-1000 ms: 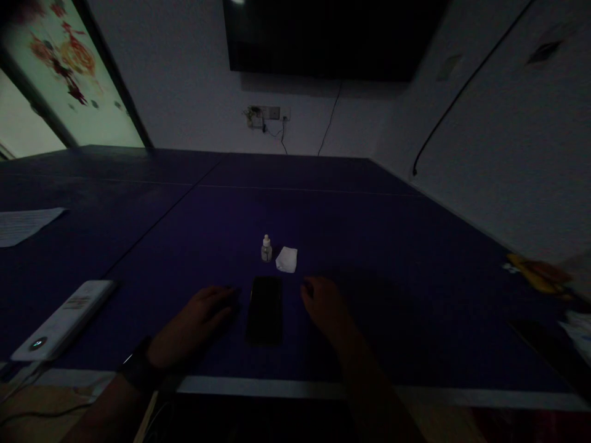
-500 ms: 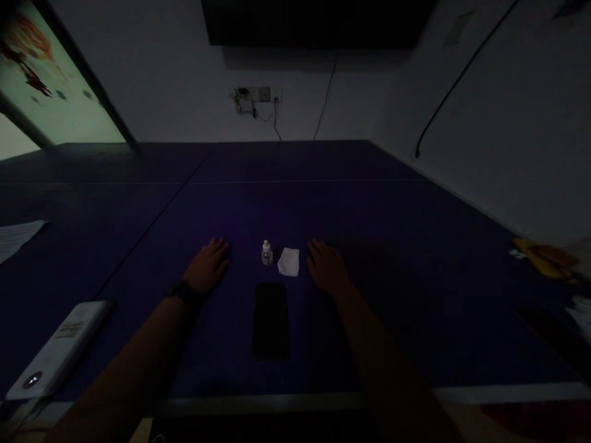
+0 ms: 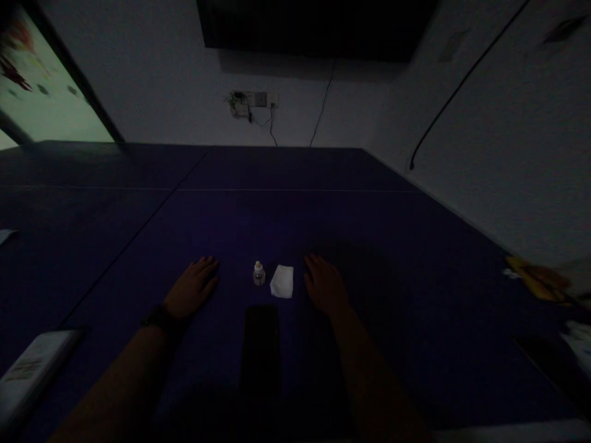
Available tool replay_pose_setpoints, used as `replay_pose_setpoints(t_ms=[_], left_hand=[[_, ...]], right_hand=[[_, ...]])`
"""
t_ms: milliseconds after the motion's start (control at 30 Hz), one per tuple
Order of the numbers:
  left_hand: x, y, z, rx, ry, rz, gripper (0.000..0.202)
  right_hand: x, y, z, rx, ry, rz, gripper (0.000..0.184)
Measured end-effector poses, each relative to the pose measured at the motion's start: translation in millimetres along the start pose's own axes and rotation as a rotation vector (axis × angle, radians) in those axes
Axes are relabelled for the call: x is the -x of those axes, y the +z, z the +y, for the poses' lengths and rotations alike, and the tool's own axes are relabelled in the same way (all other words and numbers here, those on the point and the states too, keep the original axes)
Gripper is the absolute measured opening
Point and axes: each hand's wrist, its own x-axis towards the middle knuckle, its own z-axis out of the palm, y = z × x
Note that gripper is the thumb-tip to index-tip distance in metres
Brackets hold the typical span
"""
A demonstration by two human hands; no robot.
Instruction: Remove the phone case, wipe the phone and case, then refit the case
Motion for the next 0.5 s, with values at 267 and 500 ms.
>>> replay_pose_setpoints(t_ms=[267, 500], left_hand=[[2.5, -1.1, -3.5, -0.04, 0.024, -0.012, 0.056], [1.8, -1.3, -3.2, 0.0, 0.014, 0.038, 0.052]], right_hand=[[-0.1, 4.5, -1.9, -0.033, 0.002, 0.042, 0.049], [-6.9, 4.2, 0.2, -0.117, 0.013, 0.098, 0.046]])
